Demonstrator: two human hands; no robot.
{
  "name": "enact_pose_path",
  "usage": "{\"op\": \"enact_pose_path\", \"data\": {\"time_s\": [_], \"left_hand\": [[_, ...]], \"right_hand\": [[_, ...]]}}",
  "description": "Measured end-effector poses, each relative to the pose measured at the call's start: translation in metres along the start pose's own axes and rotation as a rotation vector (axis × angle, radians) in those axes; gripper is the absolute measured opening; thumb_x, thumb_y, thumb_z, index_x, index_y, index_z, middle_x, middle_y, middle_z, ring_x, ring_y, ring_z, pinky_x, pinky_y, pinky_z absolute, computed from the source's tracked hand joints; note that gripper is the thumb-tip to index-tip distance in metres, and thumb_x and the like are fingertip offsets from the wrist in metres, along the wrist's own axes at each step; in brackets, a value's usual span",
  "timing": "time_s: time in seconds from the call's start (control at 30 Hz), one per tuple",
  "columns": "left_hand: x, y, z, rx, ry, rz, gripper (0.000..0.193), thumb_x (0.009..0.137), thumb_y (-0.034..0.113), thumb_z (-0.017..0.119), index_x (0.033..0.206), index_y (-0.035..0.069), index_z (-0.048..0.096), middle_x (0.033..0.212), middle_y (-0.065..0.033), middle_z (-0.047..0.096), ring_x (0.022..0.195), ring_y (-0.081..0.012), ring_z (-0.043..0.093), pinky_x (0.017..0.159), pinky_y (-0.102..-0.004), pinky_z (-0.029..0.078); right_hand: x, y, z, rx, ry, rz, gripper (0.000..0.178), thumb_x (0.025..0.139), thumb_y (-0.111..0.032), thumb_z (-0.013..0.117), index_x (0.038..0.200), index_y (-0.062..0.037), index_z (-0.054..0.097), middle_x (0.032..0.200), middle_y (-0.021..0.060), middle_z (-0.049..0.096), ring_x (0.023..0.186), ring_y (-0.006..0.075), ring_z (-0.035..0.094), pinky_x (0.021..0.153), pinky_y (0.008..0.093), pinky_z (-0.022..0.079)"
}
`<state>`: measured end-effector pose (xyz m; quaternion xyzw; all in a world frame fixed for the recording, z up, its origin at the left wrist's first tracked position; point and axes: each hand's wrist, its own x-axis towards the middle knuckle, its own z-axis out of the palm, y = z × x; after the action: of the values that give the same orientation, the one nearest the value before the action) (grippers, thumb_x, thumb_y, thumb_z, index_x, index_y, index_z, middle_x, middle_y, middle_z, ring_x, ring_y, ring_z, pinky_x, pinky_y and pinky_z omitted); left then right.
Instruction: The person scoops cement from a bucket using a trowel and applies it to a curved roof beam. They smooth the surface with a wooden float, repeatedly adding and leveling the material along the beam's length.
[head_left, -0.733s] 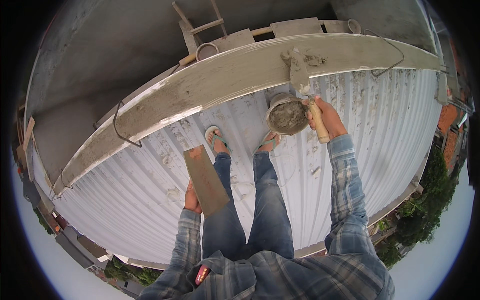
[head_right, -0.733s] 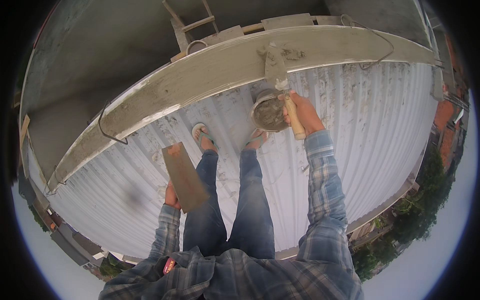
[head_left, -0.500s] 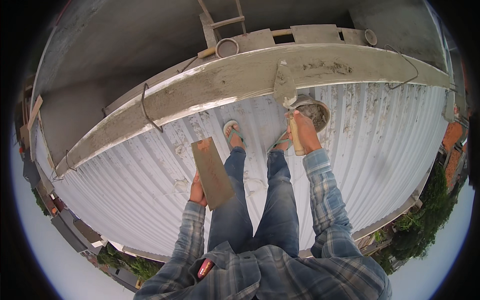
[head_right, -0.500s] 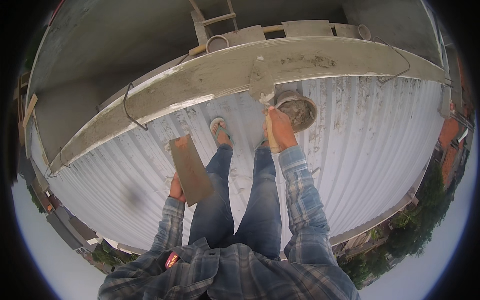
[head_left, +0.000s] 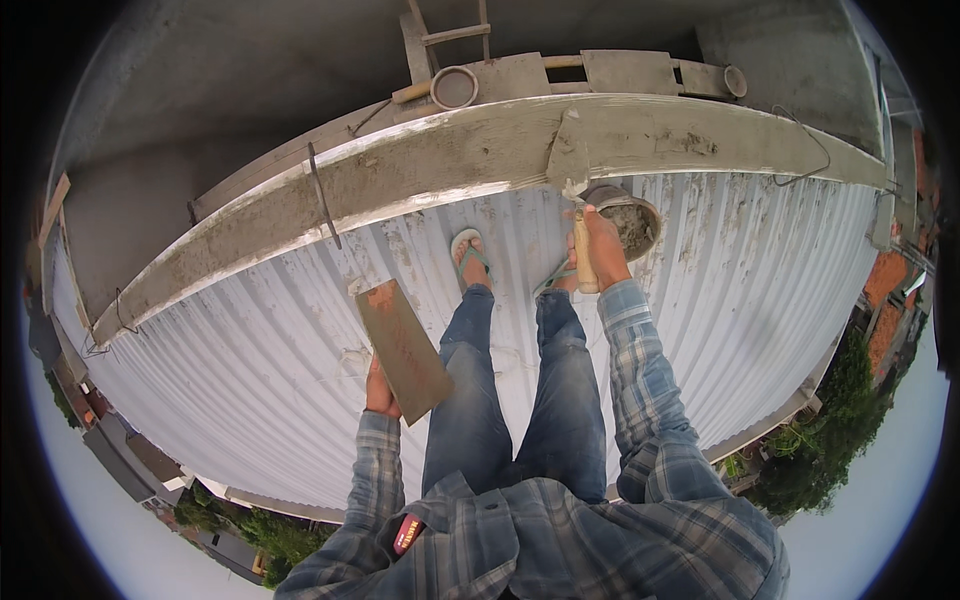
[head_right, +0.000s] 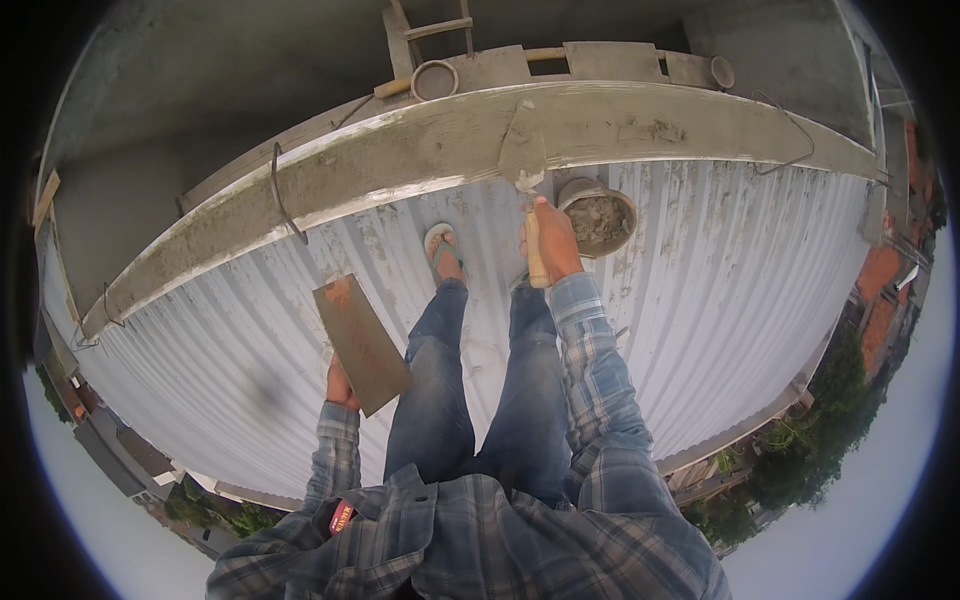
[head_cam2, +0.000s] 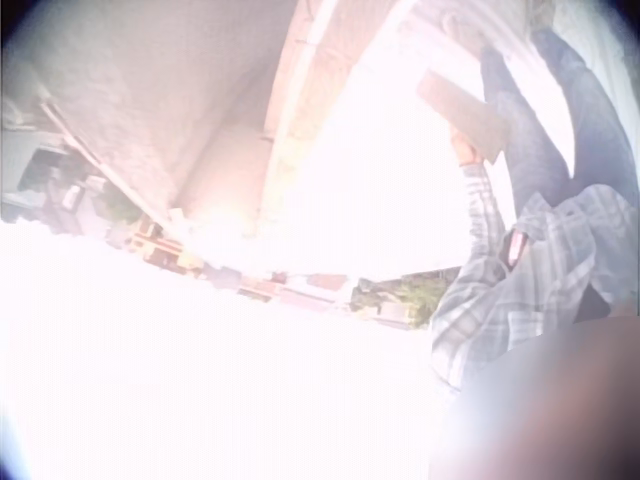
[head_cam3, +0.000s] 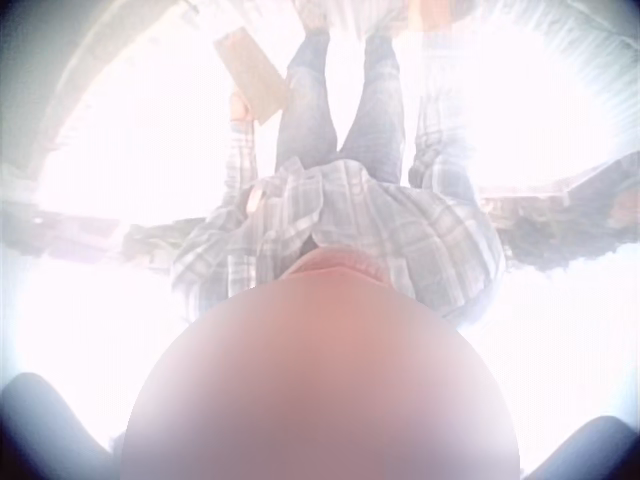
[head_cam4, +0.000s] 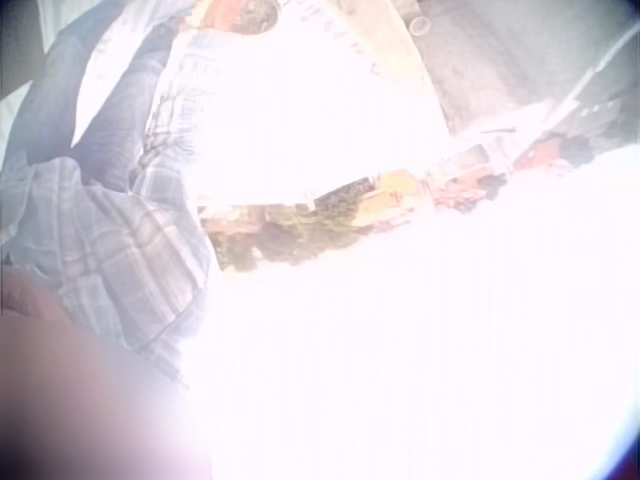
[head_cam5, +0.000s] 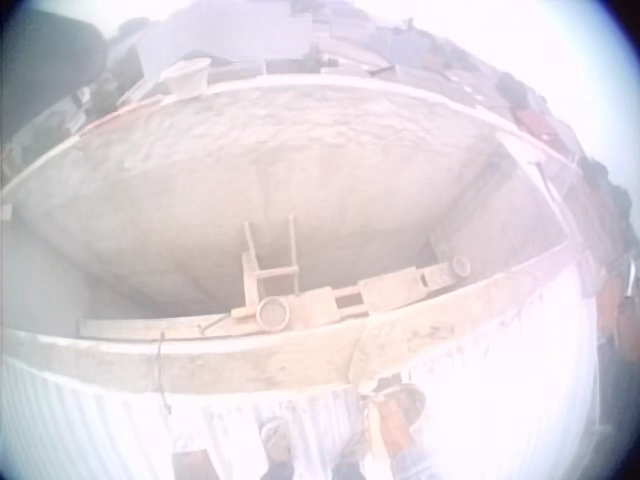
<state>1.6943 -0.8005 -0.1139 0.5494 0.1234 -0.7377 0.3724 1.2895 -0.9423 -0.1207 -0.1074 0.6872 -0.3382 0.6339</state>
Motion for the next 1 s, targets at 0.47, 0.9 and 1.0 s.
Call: {"op": "enact_pose_path", "data": {"time_s": [0.47, 0.9, 1.0], "left_hand": [[0.011, 0.008, 0.014, 0.099, -0.007, -0.063, 0.043, 0.1, 0.034, 0.043, 0.131, 0.005, 0.048, 0.121, -0.0129, 0.059, 0.109, -0.0295, 0.06, 0.091, -0.044, 0.053], [0.009, -0.012, 0.088, 0.177, 0.05, -0.027, 0.044, 0.101, 0.036, 0.043, 0.132, 0.006, 0.048, 0.124, -0.0118, 0.059, 0.109, -0.0302, 0.06, 0.093, -0.0441, 0.051], [0.011, -0.031, 0.109, 0.184, 0.055, -0.063, 0.043, 0.101, 0.035, 0.043, 0.131, 0.006, 0.049, 0.123, -0.0116, 0.059, 0.108, -0.0299, 0.06, 0.093, -0.0436, 0.052]], "right_hand": [[0.019, -0.046, -0.163, -1.149, 0.505, -0.262, 0.048, 0.099, -0.049, 0.034, 0.109, -0.0096, 0.06, 0.1, 0.0238, 0.067, 0.098, 0.0443, 0.061, 0.087, 0.0536, 0.047], [0.076, -0.097, -0.363, -1.156, 0.642, -0.226, 0.055, 0.096, -0.056, 0.034, 0.116, -0.0141, 0.063, 0.11, 0.0217, 0.066, 0.105, 0.043, 0.059, 0.091, 0.052, 0.045], [0.083, -0.104, -0.412, -1.145, 0.695, -0.359, 0.057, 0.095, -0.056, 0.039, 0.11, -0.0083, 0.065, 0.096, 0.0209, 0.068, 0.087, 0.039, 0.066, 0.079, 0.0471, 0.049]]}}
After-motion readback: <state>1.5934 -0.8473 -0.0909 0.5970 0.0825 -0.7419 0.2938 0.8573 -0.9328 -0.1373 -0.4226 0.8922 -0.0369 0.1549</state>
